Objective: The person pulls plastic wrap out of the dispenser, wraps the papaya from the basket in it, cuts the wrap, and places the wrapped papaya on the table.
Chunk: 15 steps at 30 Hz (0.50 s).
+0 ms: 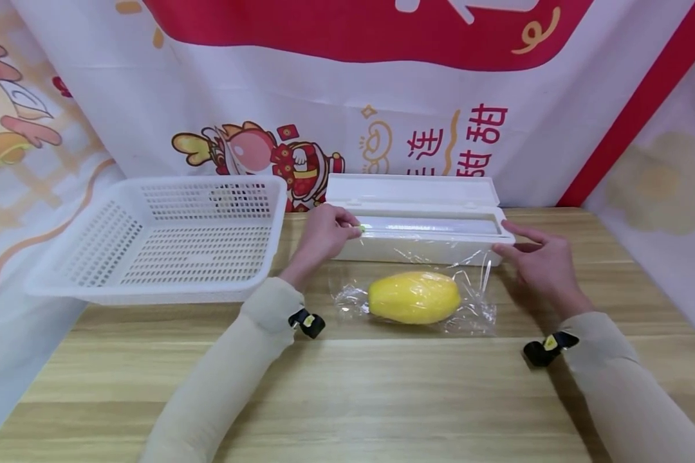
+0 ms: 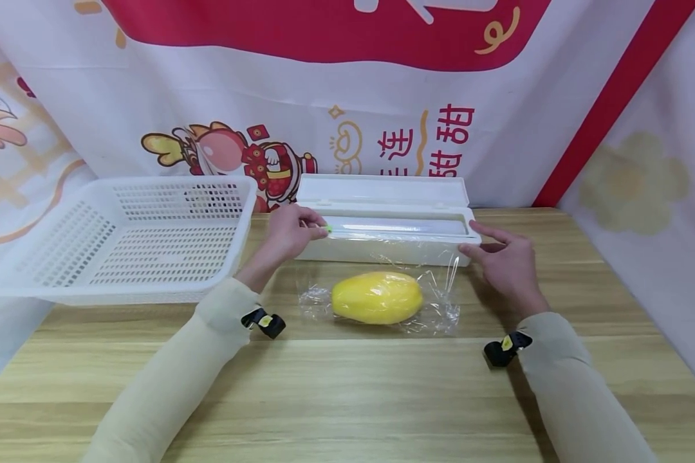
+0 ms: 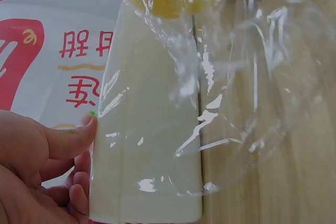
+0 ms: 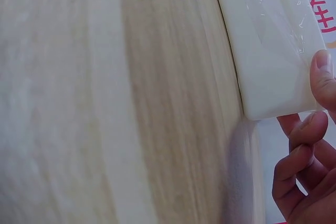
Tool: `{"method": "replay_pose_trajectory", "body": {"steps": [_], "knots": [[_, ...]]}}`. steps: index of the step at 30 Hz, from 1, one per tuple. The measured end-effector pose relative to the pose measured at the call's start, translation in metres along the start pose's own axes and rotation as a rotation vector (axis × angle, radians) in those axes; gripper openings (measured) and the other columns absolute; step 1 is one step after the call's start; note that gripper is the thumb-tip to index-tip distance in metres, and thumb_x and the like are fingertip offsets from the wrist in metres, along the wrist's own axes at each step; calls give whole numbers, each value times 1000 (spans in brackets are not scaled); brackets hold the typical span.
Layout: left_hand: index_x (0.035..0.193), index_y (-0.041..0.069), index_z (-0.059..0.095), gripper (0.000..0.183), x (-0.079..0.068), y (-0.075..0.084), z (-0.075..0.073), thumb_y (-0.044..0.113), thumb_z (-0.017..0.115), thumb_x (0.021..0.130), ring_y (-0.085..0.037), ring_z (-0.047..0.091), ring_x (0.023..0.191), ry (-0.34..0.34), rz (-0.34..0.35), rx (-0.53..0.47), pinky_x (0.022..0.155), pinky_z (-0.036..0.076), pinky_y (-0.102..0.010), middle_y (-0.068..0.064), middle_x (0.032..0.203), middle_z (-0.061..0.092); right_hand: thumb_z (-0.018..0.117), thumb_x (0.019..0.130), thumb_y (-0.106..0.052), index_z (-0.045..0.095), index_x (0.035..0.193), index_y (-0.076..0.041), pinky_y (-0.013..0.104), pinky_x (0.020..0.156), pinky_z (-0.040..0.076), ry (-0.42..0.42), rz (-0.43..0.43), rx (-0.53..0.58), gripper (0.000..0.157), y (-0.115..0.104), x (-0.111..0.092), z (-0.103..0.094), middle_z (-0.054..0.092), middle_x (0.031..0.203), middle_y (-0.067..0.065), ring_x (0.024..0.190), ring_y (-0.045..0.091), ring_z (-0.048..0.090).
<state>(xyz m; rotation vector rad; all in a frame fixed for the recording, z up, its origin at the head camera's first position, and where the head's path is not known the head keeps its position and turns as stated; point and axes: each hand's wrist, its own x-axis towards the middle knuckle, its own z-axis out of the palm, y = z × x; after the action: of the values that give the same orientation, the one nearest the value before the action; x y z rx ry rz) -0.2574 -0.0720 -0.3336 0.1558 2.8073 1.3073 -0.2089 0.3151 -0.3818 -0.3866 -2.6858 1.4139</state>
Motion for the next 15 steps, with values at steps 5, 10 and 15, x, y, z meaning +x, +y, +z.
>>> {"method": "replay_pose_trajectory", "body": {"steps": [5,10,15], "knots": [[106,10,79,13,-3,-14,-7,16,81,94,-20,58,88,46,-33,-34,73,48,-30,-7,96,69,83,86,-57,58,150,-42,32,50,48,1,-7,-1,70,-1,-1,1,71,129,16,53,20,59],[109,10,77,15,-6,-21,-8,18,79,97,-21,56,90,63,-52,-76,73,48,-30,-7,101,63,83,85,-60,58,150,-43,32,51,49,9,-3,-13,72,0,0,1,73,125,14,55,20,60],[110,9,77,15,-8,-23,-6,16,78,97,-22,52,96,100,-54,-89,80,44,-32,-7,105,56,84,85,-57,60,149,-41,32,50,49,16,-25,0,70,1,0,2,77,110,-1,53,21,60]]}}
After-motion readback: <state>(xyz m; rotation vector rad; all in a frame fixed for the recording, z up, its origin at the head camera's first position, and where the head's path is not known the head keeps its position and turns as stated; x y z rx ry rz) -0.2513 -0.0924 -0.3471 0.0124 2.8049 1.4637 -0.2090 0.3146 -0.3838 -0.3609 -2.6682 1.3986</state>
